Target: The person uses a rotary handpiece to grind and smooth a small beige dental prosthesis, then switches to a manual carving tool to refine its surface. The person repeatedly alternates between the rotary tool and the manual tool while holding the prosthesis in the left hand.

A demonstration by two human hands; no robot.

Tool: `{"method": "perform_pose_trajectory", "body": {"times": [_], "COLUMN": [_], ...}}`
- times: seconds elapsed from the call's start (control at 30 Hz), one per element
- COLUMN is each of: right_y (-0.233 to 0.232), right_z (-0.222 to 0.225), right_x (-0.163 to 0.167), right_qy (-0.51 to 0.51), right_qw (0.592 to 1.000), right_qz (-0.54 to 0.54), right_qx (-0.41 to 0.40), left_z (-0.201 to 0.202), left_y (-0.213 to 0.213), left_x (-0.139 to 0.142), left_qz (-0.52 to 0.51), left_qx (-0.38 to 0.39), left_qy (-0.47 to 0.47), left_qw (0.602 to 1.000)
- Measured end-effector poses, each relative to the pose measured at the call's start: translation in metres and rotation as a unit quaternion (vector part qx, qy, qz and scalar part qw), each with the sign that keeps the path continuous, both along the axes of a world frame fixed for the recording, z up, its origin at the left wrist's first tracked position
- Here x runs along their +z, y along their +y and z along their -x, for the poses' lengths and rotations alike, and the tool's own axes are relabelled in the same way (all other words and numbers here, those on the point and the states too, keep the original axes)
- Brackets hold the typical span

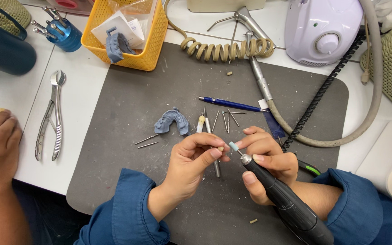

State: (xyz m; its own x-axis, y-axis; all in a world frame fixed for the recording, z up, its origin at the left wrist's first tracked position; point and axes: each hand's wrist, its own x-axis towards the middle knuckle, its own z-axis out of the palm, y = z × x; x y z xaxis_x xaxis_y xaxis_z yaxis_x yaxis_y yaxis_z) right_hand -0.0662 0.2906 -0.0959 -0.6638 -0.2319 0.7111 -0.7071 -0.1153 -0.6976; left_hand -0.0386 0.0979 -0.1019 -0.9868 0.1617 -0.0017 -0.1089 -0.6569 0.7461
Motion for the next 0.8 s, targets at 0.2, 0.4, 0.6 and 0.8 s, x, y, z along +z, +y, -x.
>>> {"method": "perform_pose_trajectory", "body": {"times": [0.2, 0.4, 0.6, 0.8], "right_y": [0.0018, -0.0001, -0.0019, -0.0037], "right_z": [0.0008, 0.0006, 0.0003, -0.0002], "right_x": [0.0023, 0.0043, 0.003, 0.0029], "right_qy": [0.014, 0.022, 0.019, 0.019], "right_qw": [1.0, 0.999, 0.999, 0.999], "right_qz": [-0.012, -0.01, -0.011, -0.009], "right_qx": [0.018, 0.029, 0.033, 0.025], "left_z": [-0.0021, -0.0034, -0.0046, -0.0056], "left_y": [0.0011, 0.0036, 0.0041, 0.0062], "left_x": [0.0014, 0.0046, 0.0056, 0.0067], "left_qz": [-0.031, -0.073, -0.081, -0.087], "left_qx": [-0.026, -0.05, -0.06, -0.057], "left_qy": [-0.019, -0.028, -0.036, -0.039], "left_qw": [0.999, 0.996, 0.994, 0.994]}}
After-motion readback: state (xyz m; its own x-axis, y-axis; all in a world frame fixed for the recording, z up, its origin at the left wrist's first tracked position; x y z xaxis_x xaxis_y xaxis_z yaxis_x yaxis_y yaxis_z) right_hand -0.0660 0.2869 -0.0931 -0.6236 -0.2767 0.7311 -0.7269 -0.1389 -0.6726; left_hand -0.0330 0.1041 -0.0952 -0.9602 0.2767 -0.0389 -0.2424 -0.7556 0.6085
